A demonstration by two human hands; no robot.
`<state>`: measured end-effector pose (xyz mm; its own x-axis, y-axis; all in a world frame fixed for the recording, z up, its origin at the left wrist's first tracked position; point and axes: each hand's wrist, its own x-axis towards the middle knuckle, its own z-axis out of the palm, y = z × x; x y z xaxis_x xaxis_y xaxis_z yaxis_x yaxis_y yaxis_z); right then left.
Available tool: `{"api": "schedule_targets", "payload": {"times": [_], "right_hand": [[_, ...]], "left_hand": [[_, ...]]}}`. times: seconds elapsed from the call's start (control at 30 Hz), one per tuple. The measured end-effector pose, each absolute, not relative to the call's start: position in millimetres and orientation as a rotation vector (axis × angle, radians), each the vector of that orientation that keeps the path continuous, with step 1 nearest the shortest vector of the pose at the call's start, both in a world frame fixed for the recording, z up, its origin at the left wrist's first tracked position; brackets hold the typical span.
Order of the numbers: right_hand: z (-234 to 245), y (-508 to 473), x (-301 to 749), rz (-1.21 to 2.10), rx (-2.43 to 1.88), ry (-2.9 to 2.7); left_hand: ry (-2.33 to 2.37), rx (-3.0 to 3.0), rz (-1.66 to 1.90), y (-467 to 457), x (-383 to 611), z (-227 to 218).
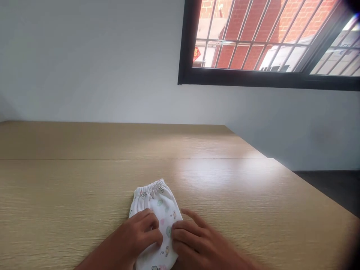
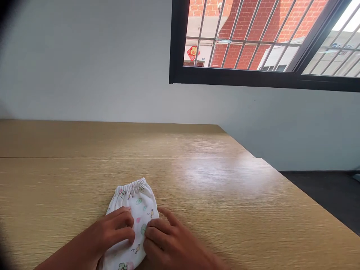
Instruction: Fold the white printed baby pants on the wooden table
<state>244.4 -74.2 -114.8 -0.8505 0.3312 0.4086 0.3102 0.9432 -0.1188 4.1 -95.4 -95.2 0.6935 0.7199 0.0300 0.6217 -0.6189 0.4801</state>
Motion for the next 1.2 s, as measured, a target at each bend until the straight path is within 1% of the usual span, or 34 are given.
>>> {"api": "schedule_targets", "payload": {"times": [0.13, 0.23, 0.37, 0.47, 0.6, 0.67, 0.87, 1.0, 1.2], "right_hand": [[-100, -74, 246, 0.337, -0.542, -2.602], [-94, -76, 252, 0.557, -0.625, -2.461], [-102, -77, 258, 0.731, -0.808, -2.204], [-106, -74, 258, 0.867, -0.873, -2.005], [-102, -66, 254, 1.297, -0.836, -1.845], [-101, -64, 253, 1.399, -0.843, -1.841], [-104, -60, 250, 1.506, -0.899, -1.777], [-107, -57, 248, 1.504, -1.007, -1.758], [-109, -56, 250, 1.308, -1.296, -1.840]], "left_hand": [[0.954, 2.502, 0.335, -92, 8, -106], [0.904, 2.419, 0.503, -96, 11, -99], [0.914, 2.217, 0.654, -102, 10, -90], [1.044, 2.023, 0.761, -105, 3, -99], [1.295, 1.554, 0.981, -104, -2, -120], [1.253, 1.374, 1.001, -100, -2, -121], [1.012, 1.273, 0.940, -90, 2, -105], [1.039, 1.221, 0.931, -88, 1, -108], [1.164, 1.196, 0.878, -88, -7, -110]]}}
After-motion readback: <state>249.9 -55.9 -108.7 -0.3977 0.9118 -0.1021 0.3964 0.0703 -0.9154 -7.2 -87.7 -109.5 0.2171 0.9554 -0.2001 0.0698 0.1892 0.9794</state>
